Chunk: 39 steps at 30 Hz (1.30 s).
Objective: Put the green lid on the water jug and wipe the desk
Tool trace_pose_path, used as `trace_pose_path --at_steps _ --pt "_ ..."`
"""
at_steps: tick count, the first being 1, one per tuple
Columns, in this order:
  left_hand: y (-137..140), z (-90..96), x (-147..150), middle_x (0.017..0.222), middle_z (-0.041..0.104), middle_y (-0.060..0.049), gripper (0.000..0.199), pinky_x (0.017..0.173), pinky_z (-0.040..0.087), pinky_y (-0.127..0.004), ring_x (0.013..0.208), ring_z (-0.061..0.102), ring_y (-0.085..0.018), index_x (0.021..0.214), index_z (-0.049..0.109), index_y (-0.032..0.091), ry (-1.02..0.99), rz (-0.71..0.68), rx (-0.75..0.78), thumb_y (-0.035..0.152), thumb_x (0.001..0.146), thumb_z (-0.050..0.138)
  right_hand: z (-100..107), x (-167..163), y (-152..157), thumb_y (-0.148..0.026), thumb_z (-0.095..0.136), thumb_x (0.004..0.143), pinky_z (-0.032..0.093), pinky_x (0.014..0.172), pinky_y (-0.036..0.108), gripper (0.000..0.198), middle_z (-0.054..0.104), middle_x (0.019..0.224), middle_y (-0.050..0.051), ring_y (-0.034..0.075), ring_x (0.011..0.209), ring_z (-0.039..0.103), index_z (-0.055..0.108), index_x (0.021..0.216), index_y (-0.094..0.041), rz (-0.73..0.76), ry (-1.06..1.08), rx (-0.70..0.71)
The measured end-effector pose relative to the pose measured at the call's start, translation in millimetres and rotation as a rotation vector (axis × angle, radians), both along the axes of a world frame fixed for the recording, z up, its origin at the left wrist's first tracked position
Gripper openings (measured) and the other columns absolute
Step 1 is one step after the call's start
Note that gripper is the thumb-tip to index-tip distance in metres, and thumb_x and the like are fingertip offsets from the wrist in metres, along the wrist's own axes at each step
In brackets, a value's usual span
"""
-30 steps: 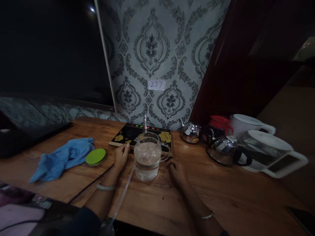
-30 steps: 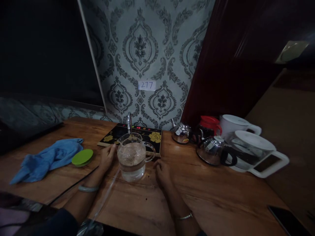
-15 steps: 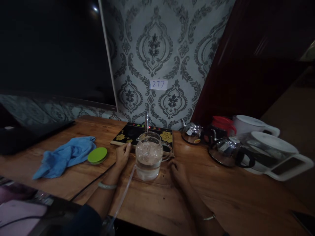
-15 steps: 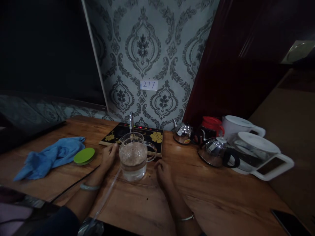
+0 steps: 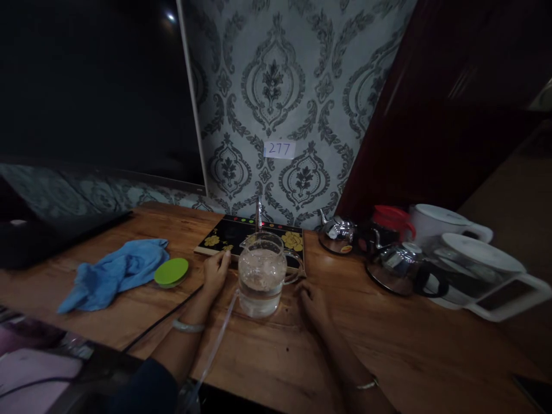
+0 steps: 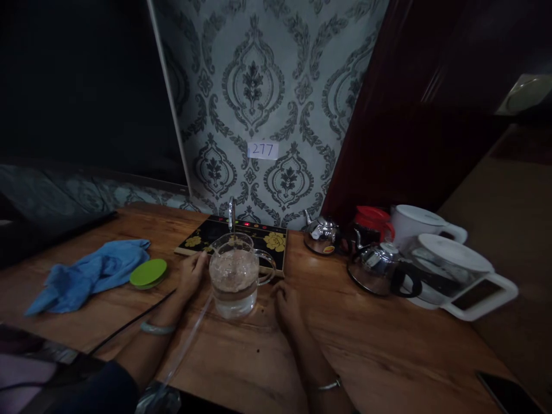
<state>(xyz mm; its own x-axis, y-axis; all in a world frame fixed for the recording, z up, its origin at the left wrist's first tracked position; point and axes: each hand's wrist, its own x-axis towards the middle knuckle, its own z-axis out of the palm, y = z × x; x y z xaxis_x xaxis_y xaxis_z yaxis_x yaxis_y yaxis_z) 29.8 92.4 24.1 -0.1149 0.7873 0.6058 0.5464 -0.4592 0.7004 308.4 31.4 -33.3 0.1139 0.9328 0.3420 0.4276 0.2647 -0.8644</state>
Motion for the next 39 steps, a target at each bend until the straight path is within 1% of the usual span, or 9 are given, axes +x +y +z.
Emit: trace_pose_path --at_steps 6,11,18,25,31,39 --pt "1.6 -2.3 -0.5 0.049 0.044 0.002 0.047 0.05 0.032 -0.025 0.05 0.043 -0.013 0.051 0.044 0.02 -0.013 -0.008 -0.002 0.05 0.087 0.04 1.1 -0.7 -1.1 -0.032 0.037 0.067 0.043 0.059 0.026 0.021 0.06 0.061 0.003 0.02 0.063 0.058 0.055 0.061 -0.022 -0.001 0.007 -0.004" --pt "0.9 -0.6 -0.4 0.049 0.044 0.002 0.046 0.051 0.032 -0.025 0.05 0.043 -0.013 0.051 0.045 0.02 0.001 -0.002 -0.003 0.049 0.087 0.041 1.9 -1.3 -1.2 -0.032 0.037 0.067 0.044 0.058 0.026 0.021 0.06 0.06 0.002 0.02 0.062 0.058 0.054 0.061 -0.022 -0.008 0.02 -0.011" --pt "0.3 0.3 0.5 0.049 0.04 0.003 0.046 0.052 0.031 -0.025 0.049 0.04 -0.012 0.05 0.041 0.02 -0.009 0.003 0.007 0.047 0.087 0.041 1.8 -2.0 -2.1 -0.032 0.036 0.067 0.043 0.057 0.026 0.022 0.06 0.06 0.003 0.02 0.061 0.058 0.055 0.061 -0.022 -0.007 0.037 -0.007" --pt "1.4 -2.1 -0.6 0.05 0.045 0.003 0.046 0.052 0.033 -0.024 0.051 0.044 -0.012 0.052 0.045 0.019 0.012 -0.007 -0.008 0.048 0.088 0.039 1.6 -0.8 -1.2 -0.033 0.037 0.068 0.043 0.059 0.026 0.023 0.061 0.061 0.003 0.02 0.062 0.059 0.057 0.061 -0.021 -0.011 0.015 0.002" --pt "1.5 -2.6 -0.4 0.05 0.042 0.003 0.047 0.052 0.032 -0.024 0.051 0.043 -0.012 0.051 0.043 0.02 0.012 -0.003 0.008 0.048 0.088 0.04 -0.8 -0.8 -0.4 -0.031 0.038 0.068 0.043 0.059 0.025 0.021 0.06 0.06 0.002 0.019 0.062 0.058 0.055 0.061 -0.023 -0.003 0.033 0.005" --pt "0.7 -1.9 -0.8 0.049 0.044 0.002 0.047 0.051 0.033 -0.024 0.05 0.044 -0.012 0.051 0.045 0.02 0.027 0.0 0.007 0.049 0.089 0.04 -2.5 0.8 -0.3 -0.03 0.037 0.068 0.042 0.059 0.026 0.022 0.06 0.06 0.003 0.02 0.063 0.058 0.056 0.062 -0.022 0.001 0.024 0.008"
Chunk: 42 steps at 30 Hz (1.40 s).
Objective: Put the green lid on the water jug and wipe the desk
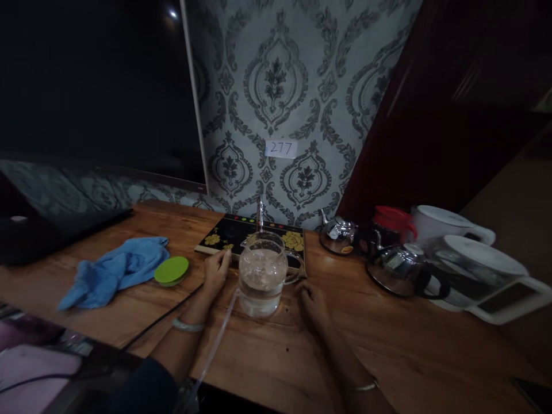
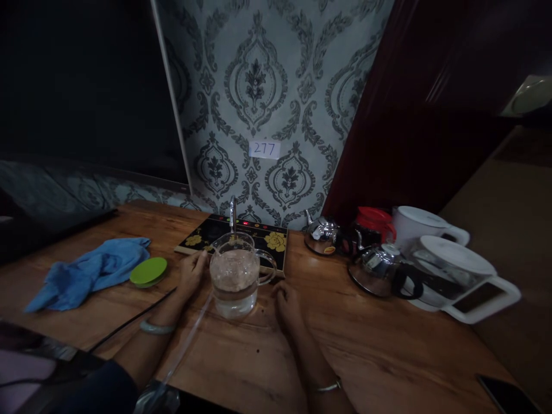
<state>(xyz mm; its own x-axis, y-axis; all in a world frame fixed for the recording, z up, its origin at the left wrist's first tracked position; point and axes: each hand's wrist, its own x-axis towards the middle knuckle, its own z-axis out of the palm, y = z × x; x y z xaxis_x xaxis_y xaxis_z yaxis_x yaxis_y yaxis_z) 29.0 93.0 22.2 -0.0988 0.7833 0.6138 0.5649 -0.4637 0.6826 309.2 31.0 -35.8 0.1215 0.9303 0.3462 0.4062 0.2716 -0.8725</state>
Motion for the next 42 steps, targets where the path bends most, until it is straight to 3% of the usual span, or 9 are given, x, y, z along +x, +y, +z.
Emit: trace_pose_path --at_steps 24,29,34,42 --pt "0.7 -3.3 -0.6 0.052 0.046 0.003 0.043 0.053 0.034 -0.024 0.052 0.047 -0.013 0.057 0.05 0.02 -0.017 -0.004 -0.006 0.046 0.089 0.041 -3.4 2.5 3.0 -0.034 0.038 0.067 0.044 0.06 0.026 0.022 0.063 0.062 0.003 0.02 0.064 0.059 0.057 0.062 -0.022 0.016 0.01 -0.03" --pt "-1.3 -1.6 -0.1 0.058 0.057 0.0 0.04 0.058 0.04 -0.024 0.059 0.055 -0.014 0.064 0.058 0.018 -0.038 -0.024 -0.031 0.044 0.09 0.042 -3.3 2.6 2.5 -0.034 0.039 0.068 0.045 0.06 0.026 0.022 0.062 0.061 0.002 0.02 0.064 0.059 0.056 0.062 -0.022 0.013 0.012 -0.026" --pt "-2.8 1.4 2.2 0.078 0.072 -0.006 0.038 0.069 0.048 -0.027 0.075 0.066 -0.019 0.08 0.069 0.016 -0.087 -0.048 -0.049 0.044 0.089 0.044 -0.6 2.5 0.4 -0.035 0.039 0.068 0.044 0.061 0.027 0.023 0.063 0.062 0.003 0.02 0.064 0.059 0.057 0.062 -0.022 0.007 0.003 -0.033" --pt "1.5 -3.1 0.4 0.081 0.075 -0.006 0.04 0.07 0.05 -0.028 0.076 0.067 -0.02 0.083 0.072 0.016 -0.079 -0.025 -0.044 0.045 0.088 0.045 2.8 -0.9 -2.6 -0.032 0.038 0.068 0.043 0.06 0.026 0.021 0.06 0.061 0.003 0.02 0.063 0.057 0.056 0.062 -0.023 -0.003 0.011 -0.026"
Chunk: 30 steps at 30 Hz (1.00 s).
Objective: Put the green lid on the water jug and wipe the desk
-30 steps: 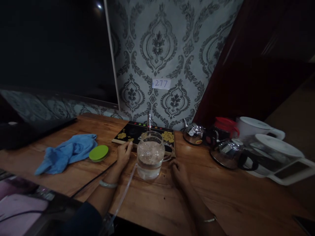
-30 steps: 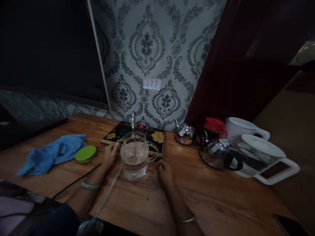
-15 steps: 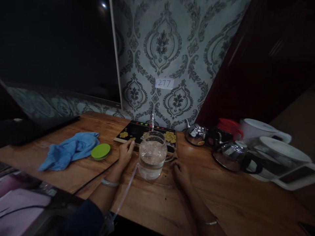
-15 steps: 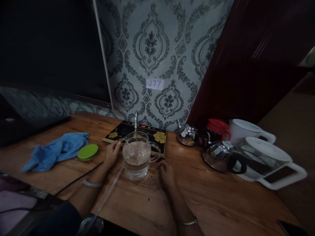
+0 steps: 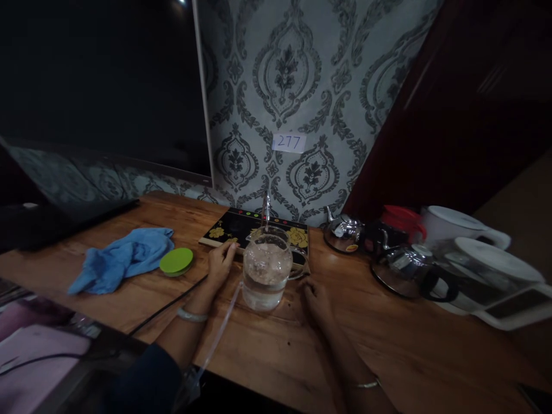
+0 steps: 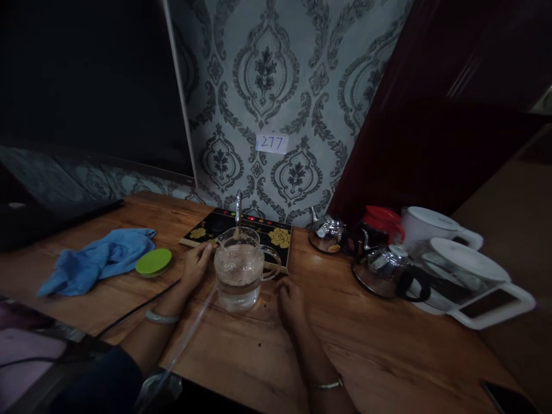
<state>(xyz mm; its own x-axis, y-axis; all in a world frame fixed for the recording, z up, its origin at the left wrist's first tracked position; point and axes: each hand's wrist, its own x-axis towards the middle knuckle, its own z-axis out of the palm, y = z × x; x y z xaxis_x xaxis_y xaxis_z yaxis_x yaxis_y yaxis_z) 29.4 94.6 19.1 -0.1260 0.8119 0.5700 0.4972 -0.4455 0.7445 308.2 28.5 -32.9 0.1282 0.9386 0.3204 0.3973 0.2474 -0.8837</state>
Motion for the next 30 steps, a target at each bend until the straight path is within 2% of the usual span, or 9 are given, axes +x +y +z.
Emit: trace_pose_path --at_steps 9,15,18,23,30 --pt "-0.4 0.2 -0.6 0.067 0.069 -0.003 0.042 0.061 0.046 -0.025 0.064 0.063 -0.017 0.072 0.069 0.016 0.042 0.005 -0.001 0.046 0.088 0.044 0.4 0.9 1.7 -0.032 0.038 0.066 0.043 0.061 0.026 0.021 0.061 0.061 0.002 0.02 0.063 0.058 0.057 0.063 -0.022 -0.006 0.023 -0.015" --pt "-0.1 -0.3 0.2 0.065 0.068 -0.003 0.042 0.059 0.044 -0.024 0.063 0.061 -0.017 0.07 0.068 0.016 0.049 0.029 -0.005 0.045 0.088 0.043 2.4 2.5 0.7 -0.03 0.039 0.068 0.043 0.06 0.025 0.021 0.061 0.06 0.002 0.02 0.062 0.058 0.058 0.063 -0.022 0.005 -0.01 -0.024" --pt "1.6 -2.8 -0.1 0.068 0.07 -0.004 0.042 0.06 0.045 -0.025 0.065 0.063 -0.018 0.074 0.07 0.016 0.04 0.018 -0.011 0.045 0.089 0.043 1.8 2.6 0.3 -0.03 0.038 0.069 0.043 0.06 0.026 0.022 0.061 0.061 0.002 0.02 0.063 0.058 0.057 0.062 -0.022 0.0 -0.018 -0.011" --pt "4.7 -6.8 -1.8 0.087 0.076 -0.007 0.041 0.071 0.049 -0.029 0.079 0.068 -0.021 0.088 0.074 0.016 0.016 0.018 -0.015 0.043 0.089 0.043 0.3 1.6 0.3 -0.03 0.038 0.07 0.044 0.062 0.026 0.022 0.062 0.062 0.003 0.02 0.065 0.059 0.057 0.062 -0.022 -0.015 -0.026 -0.012" --pt "4.6 -8.3 -2.5 0.084 0.076 -0.007 0.04 0.069 0.049 -0.027 0.076 0.068 -0.021 0.087 0.074 0.015 0.022 0.026 -0.005 0.042 0.089 0.044 2.5 1.9 0.2 -0.031 0.037 0.067 0.044 0.062 0.027 0.022 0.062 0.061 0.002 0.02 0.064 0.059 0.056 0.062 -0.022 -0.008 -0.031 -0.005"
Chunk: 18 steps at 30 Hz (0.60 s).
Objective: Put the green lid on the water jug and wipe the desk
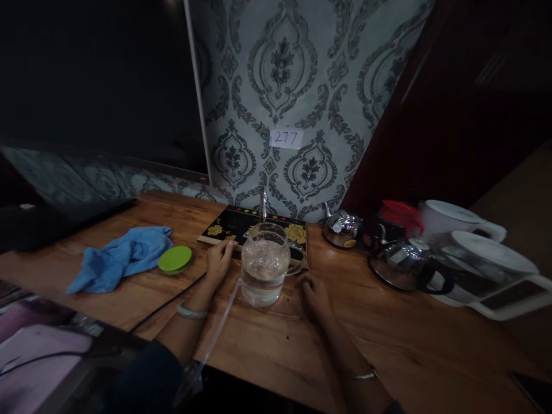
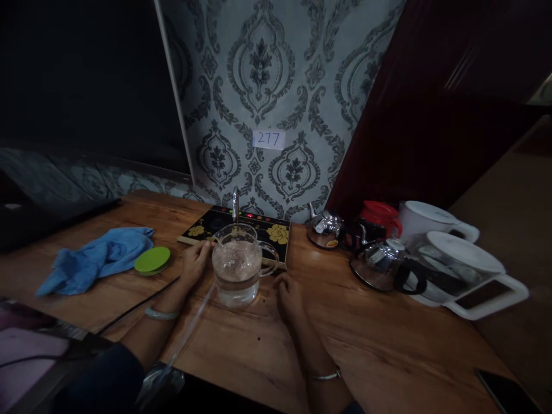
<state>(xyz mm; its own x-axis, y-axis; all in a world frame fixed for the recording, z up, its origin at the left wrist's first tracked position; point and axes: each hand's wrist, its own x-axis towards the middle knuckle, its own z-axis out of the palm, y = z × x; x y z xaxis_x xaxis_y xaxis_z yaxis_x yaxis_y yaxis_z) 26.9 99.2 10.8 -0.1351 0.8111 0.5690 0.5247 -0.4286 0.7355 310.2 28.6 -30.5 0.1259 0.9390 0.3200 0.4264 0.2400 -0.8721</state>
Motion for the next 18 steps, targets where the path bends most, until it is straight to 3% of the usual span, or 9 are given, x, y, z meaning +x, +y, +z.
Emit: trace_pose_path --at_steps 18 --pt "-1.8 4.3 2.7 0.079 0.074 -0.005 0.038 0.068 0.048 -0.027 0.074 0.067 -0.019 0.081 0.072 0.017 -0.011 0.001 -0.007 0.041 0.089 0.044 -4.8 1.8 1.5 -0.033 0.038 0.067 0.043 0.06 0.026 0.023 0.062 0.06 0.002 0.02 0.062 0.058 0.058 0.064 -0.022 -0.006 0.017 -0.001"
